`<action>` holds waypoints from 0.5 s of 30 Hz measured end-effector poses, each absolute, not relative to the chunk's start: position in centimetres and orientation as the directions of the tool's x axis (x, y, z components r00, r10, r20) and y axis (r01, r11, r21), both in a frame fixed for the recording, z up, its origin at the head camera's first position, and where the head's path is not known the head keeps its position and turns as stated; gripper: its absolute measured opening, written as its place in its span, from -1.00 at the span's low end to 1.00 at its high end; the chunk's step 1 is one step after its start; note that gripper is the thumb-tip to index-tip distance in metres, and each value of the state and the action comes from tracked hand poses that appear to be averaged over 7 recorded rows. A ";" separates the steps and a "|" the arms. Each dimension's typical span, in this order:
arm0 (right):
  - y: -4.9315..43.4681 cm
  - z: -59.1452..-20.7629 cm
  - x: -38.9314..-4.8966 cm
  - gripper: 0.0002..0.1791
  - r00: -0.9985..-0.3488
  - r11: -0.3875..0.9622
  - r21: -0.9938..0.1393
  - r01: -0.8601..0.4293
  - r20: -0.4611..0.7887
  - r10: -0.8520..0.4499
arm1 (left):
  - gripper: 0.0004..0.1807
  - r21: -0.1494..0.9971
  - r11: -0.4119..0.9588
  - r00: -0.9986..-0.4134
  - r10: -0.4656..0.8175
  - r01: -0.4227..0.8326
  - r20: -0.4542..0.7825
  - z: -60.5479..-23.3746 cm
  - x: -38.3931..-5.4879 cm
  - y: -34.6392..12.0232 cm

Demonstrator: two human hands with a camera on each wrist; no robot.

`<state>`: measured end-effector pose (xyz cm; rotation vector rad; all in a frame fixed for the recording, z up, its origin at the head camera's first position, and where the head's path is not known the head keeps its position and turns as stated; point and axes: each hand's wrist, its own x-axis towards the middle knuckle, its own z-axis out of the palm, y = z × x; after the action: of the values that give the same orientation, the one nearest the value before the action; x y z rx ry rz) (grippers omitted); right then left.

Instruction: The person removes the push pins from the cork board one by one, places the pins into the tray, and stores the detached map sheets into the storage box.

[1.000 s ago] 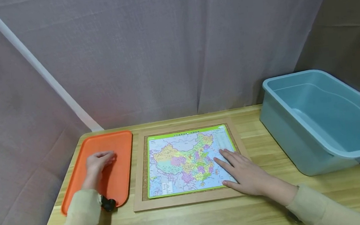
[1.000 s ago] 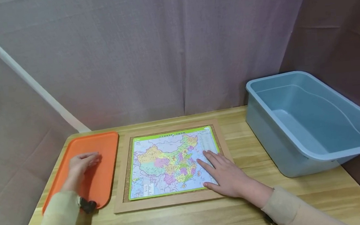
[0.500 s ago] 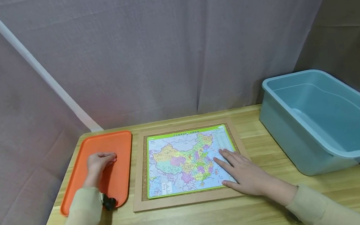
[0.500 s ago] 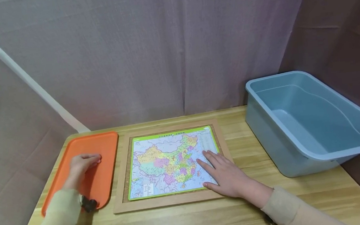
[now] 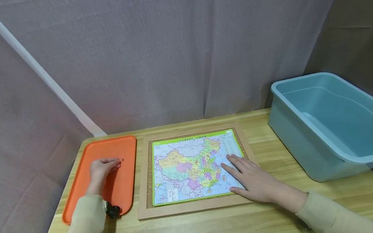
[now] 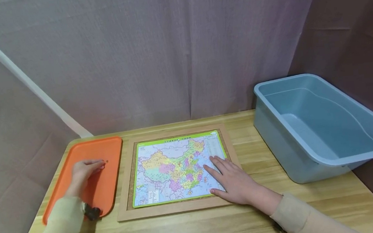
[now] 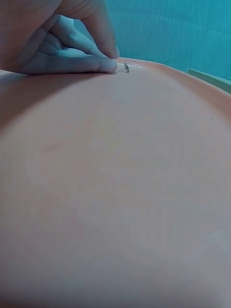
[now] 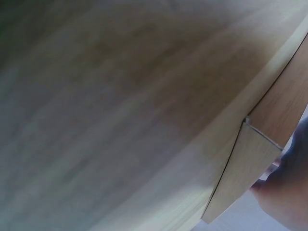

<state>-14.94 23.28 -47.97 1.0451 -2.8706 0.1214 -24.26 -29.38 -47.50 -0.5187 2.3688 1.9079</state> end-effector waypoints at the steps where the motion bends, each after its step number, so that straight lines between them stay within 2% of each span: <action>1: 23.3 -48.0 -14.9 -0.16 -0.764 0.764 -0.047 -0.643 0.102 -0.637 | -0.58 0.941 0.171 -0.943 -0.221 -0.290 -0.251 -47.5 -24.2 -29.4; 15: 23.5 -48.3 -15.1 -0.15 -0.752 0.754 -0.047 -0.655 0.139 -0.644 | -0.51 0.935 0.173 -0.940 -0.205 -0.309 -0.272 -46.8 -24.0 -29.3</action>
<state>-15.11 23.46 -48.29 1.0537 -2.8351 0.1410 -24.04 -29.33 -46.76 -0.5146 2.3404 1.9000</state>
